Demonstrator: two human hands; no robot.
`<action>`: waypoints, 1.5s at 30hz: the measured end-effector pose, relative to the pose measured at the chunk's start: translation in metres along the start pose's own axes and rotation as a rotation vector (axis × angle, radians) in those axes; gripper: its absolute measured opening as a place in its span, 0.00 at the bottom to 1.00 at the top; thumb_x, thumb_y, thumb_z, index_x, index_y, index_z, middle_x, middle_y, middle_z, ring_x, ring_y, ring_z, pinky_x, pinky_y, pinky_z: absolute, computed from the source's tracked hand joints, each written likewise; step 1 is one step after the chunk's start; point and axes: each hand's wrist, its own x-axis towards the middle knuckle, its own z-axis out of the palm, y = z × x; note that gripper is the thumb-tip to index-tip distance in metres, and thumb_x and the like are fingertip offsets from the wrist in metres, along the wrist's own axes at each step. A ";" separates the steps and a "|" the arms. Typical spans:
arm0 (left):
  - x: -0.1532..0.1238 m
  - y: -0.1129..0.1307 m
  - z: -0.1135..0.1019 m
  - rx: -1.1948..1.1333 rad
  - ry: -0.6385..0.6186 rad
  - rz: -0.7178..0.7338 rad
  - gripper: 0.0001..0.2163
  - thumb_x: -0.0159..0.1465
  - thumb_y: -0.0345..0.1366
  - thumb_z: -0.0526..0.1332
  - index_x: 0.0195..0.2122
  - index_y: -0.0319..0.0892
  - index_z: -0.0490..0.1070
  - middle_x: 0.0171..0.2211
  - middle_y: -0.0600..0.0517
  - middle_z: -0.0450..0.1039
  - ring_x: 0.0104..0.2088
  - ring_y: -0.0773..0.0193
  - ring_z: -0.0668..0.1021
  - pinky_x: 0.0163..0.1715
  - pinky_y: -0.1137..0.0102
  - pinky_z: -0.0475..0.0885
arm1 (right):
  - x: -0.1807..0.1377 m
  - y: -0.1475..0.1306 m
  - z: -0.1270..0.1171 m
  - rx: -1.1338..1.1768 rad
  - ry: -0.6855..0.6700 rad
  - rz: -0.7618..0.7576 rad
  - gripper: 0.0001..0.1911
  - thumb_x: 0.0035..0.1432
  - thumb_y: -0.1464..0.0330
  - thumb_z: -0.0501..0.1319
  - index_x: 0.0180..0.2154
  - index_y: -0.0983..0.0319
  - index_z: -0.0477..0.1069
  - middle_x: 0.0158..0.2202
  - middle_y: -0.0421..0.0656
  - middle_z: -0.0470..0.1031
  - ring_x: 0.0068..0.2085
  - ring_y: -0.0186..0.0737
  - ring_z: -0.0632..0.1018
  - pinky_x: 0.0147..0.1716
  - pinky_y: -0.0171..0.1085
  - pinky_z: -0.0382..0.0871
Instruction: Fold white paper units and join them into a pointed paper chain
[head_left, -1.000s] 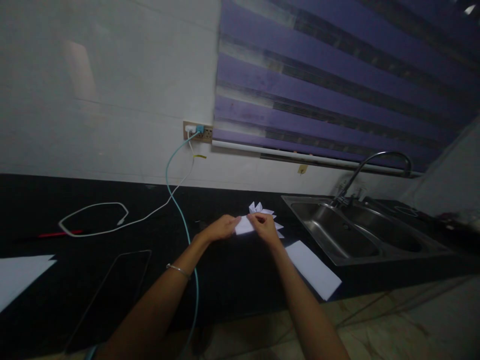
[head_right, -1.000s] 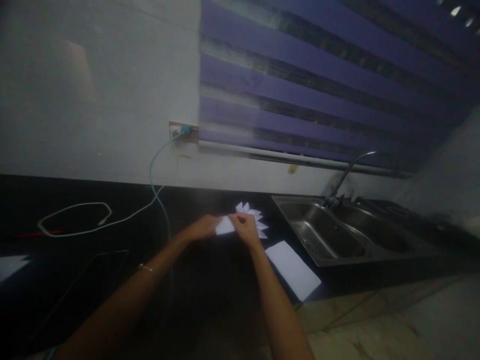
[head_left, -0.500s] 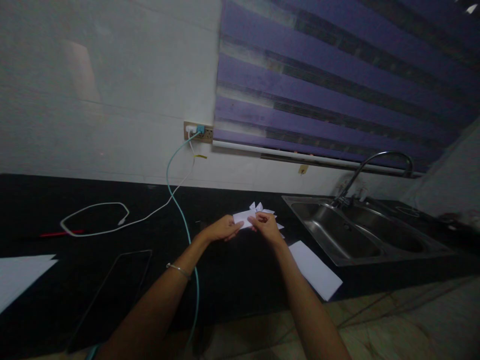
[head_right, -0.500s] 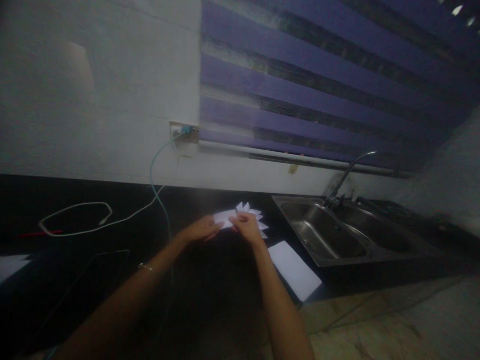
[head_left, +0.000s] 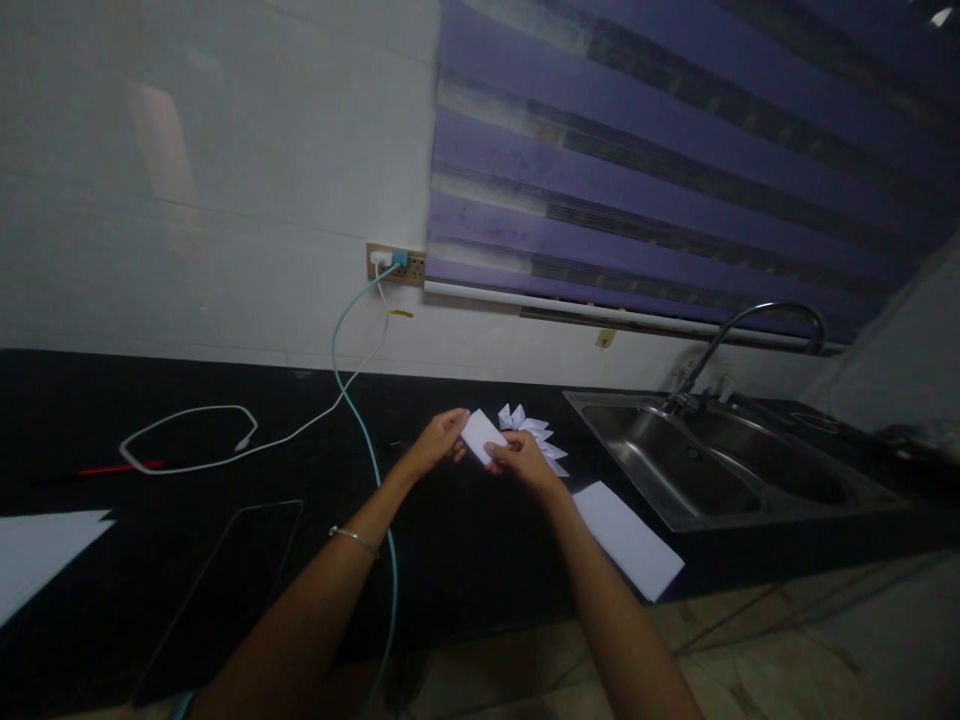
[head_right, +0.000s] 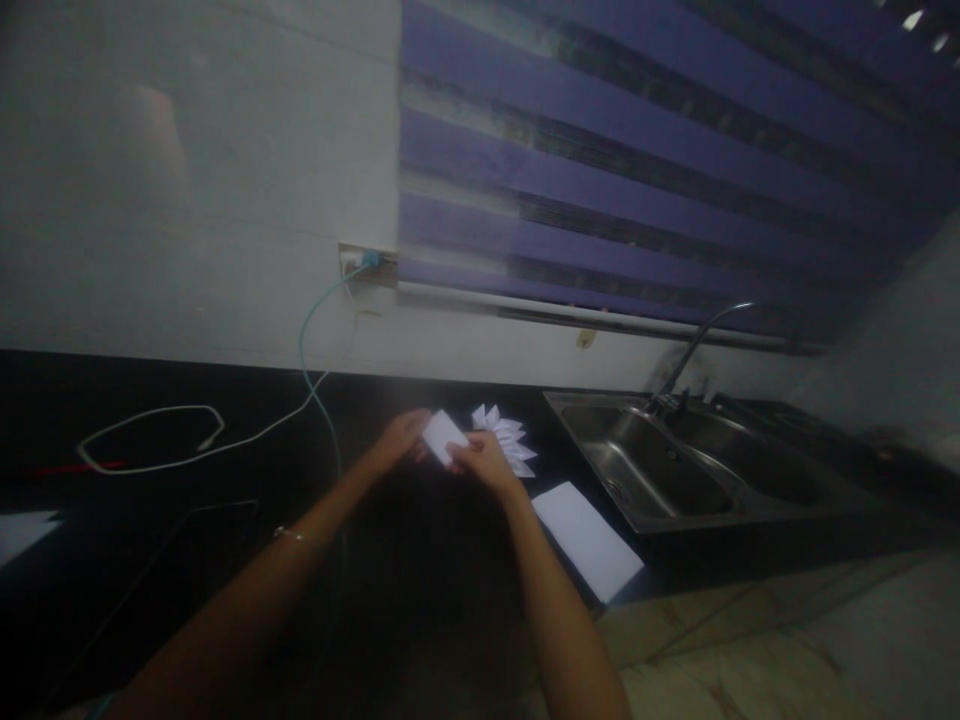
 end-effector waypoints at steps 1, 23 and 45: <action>0.000 0.000 0.000 0.006 -0.005 0.003 0.20 0.61 0.54 0.54 0.31 0.39 0.64 0.16 0.58 0.64 0.15 0.73 0.67 0.14 0.78 0.58 | 0.001 0.000 0.002 0.010 0.020 -0.013 0.17 0.49 0.57 0.65 0.27 0.67 0.75 0.21 0.43 0.74 0.21 0.32 0.71 0.22 0.32 0.62; -0.002 -0.008 -0.007 -0.335 -0.134 -0.193 0.11 0.48 0.33 0.63 0.30 0.30 0.73 0.24 0.46 0.75 0.23 0.61 0.77 0.22 0.70 0.72 | -0.002 -0.006 0.022 -0.396 0.198 -0.424 0.25 0.57 0.68 0.57 0.57 0.54 0.61 0.53 0.46 0.62 0.49 0.42 0.69 0.42 0.39 0.69; -0.007 -0.003 -0.007 -0.363 -0.311 -0.237 0.12 0.57 0.38 0.63 0.33 0.32 0.70 0.21 0.49 0.71 0.17 0.69 0.71 0.17 0.75 0.64 | 0.002 -0.007 0.017 -0.329 0.226 -0.481 0.04 0.54 0.71 0.61 0.32 0.59 0.74 0.44 0.45 0.69 0.47 0.41 0.71 0.42 0.39 0.68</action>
